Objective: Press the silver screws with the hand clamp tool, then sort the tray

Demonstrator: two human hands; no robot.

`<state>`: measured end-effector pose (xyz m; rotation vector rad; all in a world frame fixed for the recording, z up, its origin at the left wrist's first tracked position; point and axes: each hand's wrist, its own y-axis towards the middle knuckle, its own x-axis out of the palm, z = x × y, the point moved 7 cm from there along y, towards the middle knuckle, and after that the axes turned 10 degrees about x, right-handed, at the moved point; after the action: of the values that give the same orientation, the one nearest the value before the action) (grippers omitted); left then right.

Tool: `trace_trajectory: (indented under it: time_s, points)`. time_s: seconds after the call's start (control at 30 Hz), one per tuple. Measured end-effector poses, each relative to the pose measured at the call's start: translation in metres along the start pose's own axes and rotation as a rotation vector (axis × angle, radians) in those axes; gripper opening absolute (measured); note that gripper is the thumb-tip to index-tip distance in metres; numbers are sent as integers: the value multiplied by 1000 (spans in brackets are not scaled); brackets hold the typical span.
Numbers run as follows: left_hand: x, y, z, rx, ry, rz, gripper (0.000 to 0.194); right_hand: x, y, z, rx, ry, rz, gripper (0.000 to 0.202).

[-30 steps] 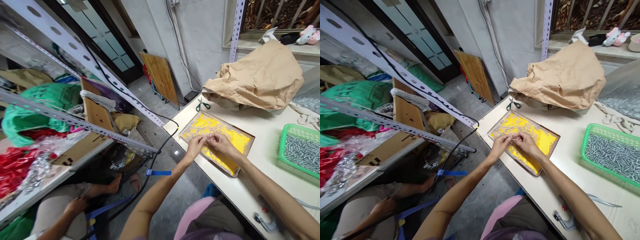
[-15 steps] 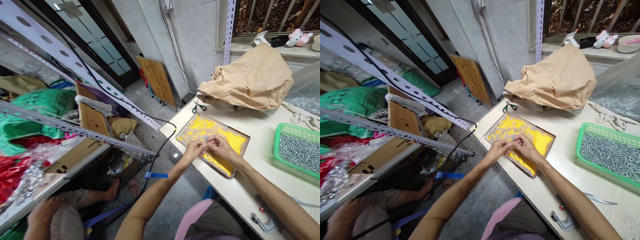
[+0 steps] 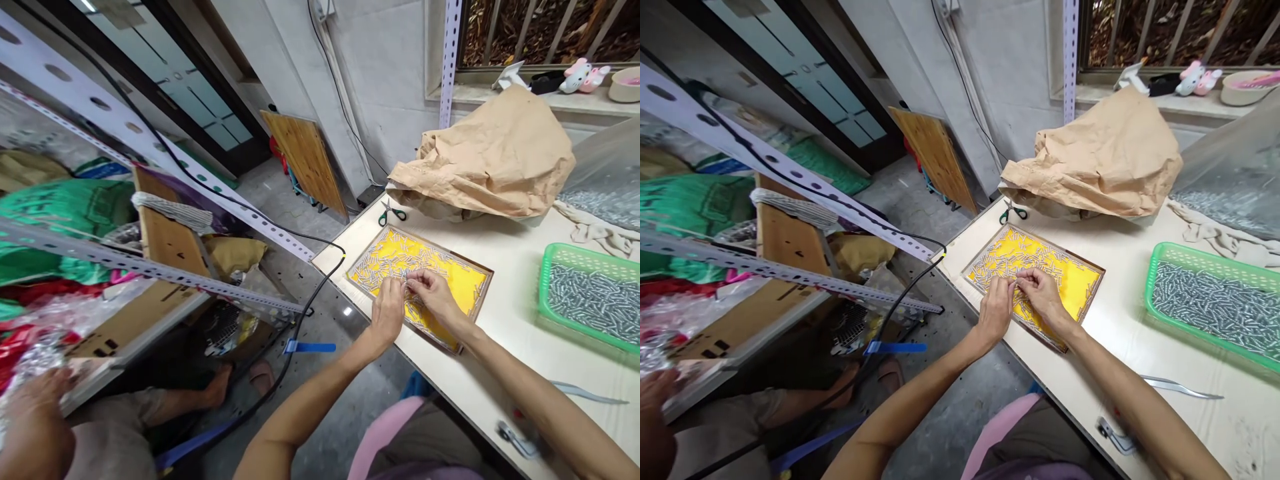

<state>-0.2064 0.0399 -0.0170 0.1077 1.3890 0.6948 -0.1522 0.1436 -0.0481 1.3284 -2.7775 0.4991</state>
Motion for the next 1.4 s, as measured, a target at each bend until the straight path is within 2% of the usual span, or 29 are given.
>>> trace_trajectory:
  time_s: [0.17,0.23,0.33,0.43,0.5,0.6,0.73,0.93,1.07,1.17,1.27,1.33,1.4]
  points:
    - [3,3,-3,-86,-142,-10,27,0,-10,-2,-120,-225,65,12]
    - [3,5,-8,-103,-184,-15,27,-1,-15,-11,-221,-458,66,13]
    - [2,8,-17,-118,-155,-45,23,-6,-19,-24,-352,-921,116,24]
    - [2,15,-24,-89,-94,-57,13,-12,-17,-26,-308,-1308,135,27]
    - [3,21,-27,-55,-53,-51,18,-13,-15,-24,-264,-1428,75,27]
    - [10,27,-30,-13,-24,-41,29,-12,-10,-27,-265,-1432,11,27]
    - [26,25,-35,-23,-31,-31,35,-9,13,-43,-302,-1407,82,28]
    - [34,18,-38,7,-31,-8,38,8,49,-44,-222,-1419,37,23]
    - [28,23,-36,61,-53,6,36,4,45,-44,-226,-1363,12,22]
    - [26,29,-35,74,-69,10,34,-13,34,-48,-209,-1321,32,22]
    - [29,31,-35,60,-82,15,33,-28,28,-50,-142,-1377,49,20]
    - [32,30,-36,45,-92,25,33,-30,29,-50,-128,-1430,36,21]
    - [34,28,-36,26,-94,37,35,-24,33,-53,-175,-1440,28,24]
